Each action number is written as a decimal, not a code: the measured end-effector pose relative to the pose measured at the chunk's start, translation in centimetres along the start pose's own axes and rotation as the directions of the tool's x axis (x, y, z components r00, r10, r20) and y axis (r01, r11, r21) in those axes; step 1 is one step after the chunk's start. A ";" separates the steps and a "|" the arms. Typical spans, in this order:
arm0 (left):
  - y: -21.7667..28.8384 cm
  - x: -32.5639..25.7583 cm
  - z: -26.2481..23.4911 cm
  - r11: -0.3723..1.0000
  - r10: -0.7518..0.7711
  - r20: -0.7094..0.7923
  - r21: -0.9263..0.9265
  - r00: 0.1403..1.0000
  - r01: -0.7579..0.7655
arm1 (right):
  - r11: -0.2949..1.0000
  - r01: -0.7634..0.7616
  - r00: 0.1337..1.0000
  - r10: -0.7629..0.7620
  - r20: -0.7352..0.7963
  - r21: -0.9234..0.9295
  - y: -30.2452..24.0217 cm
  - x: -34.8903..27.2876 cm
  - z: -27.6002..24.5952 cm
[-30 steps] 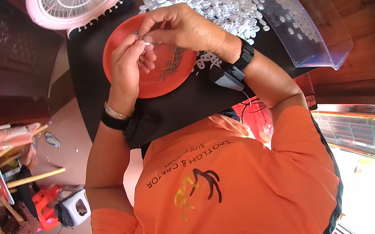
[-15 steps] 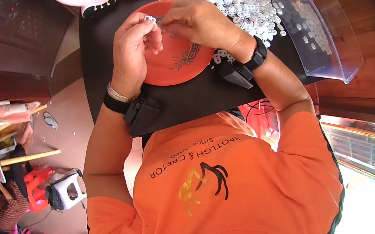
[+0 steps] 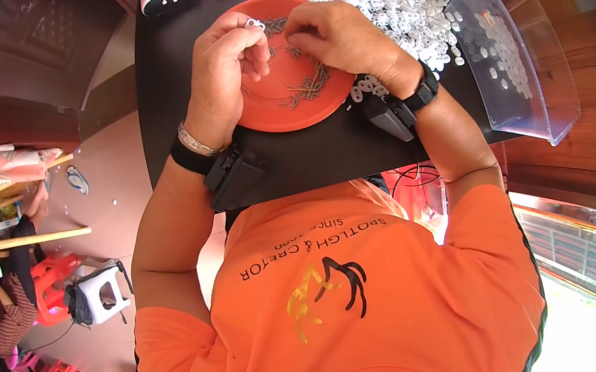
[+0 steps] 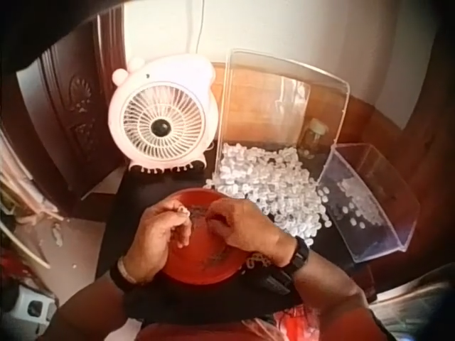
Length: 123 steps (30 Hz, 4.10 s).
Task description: Manually assembling small white plastic rings with metal fasteners at a workstation.
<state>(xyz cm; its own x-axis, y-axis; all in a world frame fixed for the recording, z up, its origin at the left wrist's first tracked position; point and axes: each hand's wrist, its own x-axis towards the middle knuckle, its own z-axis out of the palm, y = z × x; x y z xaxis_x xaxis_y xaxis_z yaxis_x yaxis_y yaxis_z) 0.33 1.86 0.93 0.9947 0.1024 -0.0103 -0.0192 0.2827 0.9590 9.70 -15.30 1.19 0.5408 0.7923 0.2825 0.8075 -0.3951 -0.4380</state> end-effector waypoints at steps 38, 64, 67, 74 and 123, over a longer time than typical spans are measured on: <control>-0.5 -0.6 1.3 0.990 -0.042 0.099 0.140 0.994 0.027 | 0.577 -0.243 0.962 0.245 0.119 0.780 -1.1 0.1 -0.4; -0.6 -0.7 1.2 0.979 0.058 0.082 0.192 0.995 -0.073 | 0.602 -0.202 0.971 0.224 0.080 0.773 -1.9 0.0 -0.3; -0.5 -0.7 1.2 0.982 0.046 0.082 0.180 0.996 -0.060 | 0.576 -0.197 0.975 0.201 0.096 0.793 -1.7 0.0 -0.4; -0.5 -0.7 1.1 0.986 0.032 0.052 0.163 0.998 -0.040 | 0.552 -0.168 0.979 0.191 0.072 0.817 -1.5 -0.1 -0.7; -0.4 -0.5 1.1 0.981 0.060 0.024 0.184 0.998 -0.063 | 0.841 -0.397 0.917 0.384 -0.111 -0.369 8.2 -1.1 -3.5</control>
<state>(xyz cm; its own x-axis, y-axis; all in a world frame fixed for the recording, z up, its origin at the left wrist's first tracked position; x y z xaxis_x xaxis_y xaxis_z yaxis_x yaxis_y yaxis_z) -0.08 0.66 0.90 0.9939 0.0961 0.0537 -0.0629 0.0955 0.9934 16.57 -21.07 0.31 0.8319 0.5230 0.1853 0.5511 -0.8178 -0.1657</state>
